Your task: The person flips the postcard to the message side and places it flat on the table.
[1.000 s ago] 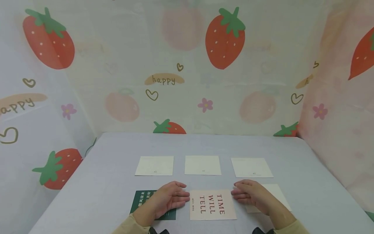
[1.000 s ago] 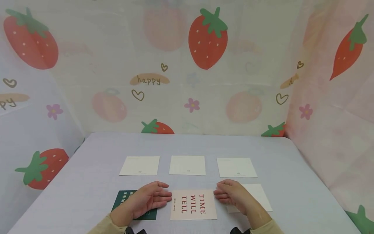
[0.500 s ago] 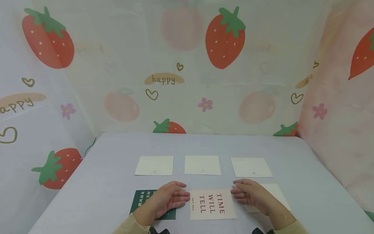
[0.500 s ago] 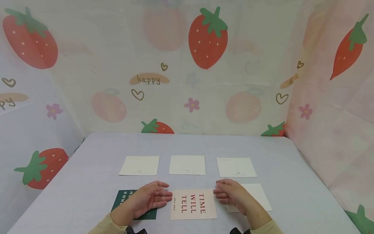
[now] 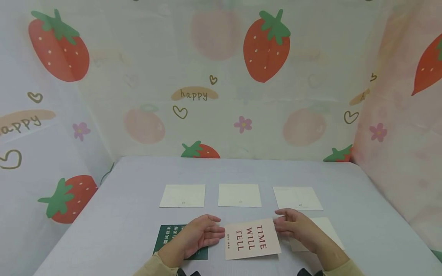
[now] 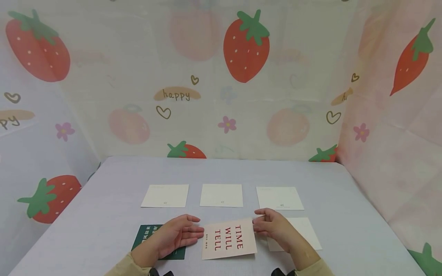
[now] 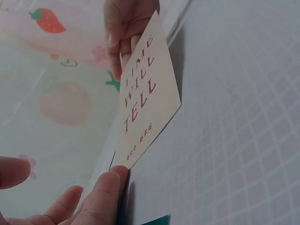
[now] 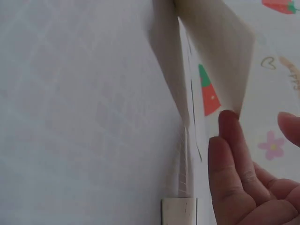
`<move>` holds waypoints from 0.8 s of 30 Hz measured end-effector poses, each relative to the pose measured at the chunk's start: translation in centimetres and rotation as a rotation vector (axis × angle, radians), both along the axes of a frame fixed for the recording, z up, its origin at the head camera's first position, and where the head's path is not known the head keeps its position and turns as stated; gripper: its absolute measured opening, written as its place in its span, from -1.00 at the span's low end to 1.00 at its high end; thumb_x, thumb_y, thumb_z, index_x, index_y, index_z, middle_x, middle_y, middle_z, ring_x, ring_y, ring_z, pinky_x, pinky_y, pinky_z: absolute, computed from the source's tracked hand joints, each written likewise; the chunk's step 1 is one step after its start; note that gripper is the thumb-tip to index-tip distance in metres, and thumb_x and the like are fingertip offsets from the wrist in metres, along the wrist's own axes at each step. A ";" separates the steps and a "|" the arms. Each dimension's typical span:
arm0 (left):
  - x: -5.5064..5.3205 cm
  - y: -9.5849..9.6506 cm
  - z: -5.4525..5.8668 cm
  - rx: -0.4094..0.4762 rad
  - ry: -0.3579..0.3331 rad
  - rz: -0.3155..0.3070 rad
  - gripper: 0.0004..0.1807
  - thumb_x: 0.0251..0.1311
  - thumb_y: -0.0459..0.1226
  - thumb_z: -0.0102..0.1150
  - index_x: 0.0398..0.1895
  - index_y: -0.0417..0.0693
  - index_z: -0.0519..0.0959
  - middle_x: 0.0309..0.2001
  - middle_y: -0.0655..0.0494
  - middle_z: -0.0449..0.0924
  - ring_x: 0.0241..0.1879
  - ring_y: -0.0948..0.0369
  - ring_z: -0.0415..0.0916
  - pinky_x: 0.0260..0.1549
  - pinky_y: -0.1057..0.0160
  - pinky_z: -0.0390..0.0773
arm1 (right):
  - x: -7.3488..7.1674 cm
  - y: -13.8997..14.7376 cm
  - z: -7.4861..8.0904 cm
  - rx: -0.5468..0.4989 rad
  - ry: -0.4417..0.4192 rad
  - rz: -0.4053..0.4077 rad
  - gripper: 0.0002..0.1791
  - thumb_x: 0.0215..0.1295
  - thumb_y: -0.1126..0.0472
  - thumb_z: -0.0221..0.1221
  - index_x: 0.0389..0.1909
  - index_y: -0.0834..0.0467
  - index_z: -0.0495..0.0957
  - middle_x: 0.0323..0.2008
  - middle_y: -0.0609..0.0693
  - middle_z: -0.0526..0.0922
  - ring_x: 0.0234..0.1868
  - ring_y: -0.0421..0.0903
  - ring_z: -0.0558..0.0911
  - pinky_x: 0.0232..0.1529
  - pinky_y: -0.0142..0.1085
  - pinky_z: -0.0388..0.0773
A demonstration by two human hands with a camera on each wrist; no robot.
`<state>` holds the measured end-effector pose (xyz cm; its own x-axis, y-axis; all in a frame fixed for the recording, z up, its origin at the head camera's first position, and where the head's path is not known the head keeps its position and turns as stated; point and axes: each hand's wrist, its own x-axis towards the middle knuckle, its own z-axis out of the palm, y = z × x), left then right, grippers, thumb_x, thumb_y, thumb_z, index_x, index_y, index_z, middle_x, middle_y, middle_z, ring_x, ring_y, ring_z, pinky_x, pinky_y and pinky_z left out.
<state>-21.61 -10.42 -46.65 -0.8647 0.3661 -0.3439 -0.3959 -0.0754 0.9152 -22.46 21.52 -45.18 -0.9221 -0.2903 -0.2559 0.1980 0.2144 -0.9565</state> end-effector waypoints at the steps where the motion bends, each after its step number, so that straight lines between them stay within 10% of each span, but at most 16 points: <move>1: 0.0 0.0 0.0 0.001 0.002 -0.002 -0.56 0.24 -0.24 -0.11 0.14 -0.31 0.28 -0.09 -0.16 0.56 -0.11 0.06 0.57 -0.15 0.16 0.56 | -0.1 0.0 -0.1 0.007 0.009 0.013 -0.34 0.20 0.22 0.15 0.23 0.43 0.13 -0.11 0.18 0.52 -0.10 -0.03 0.58 -0.06 -0.18 0.53; 24: -0.1 -0.2 0.2 -0.020 -0.016 -0.041 -0.50 0.25 -0.17 -0.07 0.17 -0.29 0.25 -0.16 -0.16 0.57 -0.17 0.02 0.60 -0.20 0.19 0.59 | -0.6 -1.2 0.3 0.130 0.038 0.002 -0.70 0.11 0.33 0.20 -0.15 0.38 0.44 -0.35 0.10 0.66 -0.37 -0.04 0.65 -0.29 -0.19 0.61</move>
<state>-21.68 -10.62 -46.40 -0.8436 0.3941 -0.3648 -0.4127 -0.0410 0.9099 -23.09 20.36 -44.90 -0.9313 -0.2586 -0.2566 0.1620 0.3370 -0.9275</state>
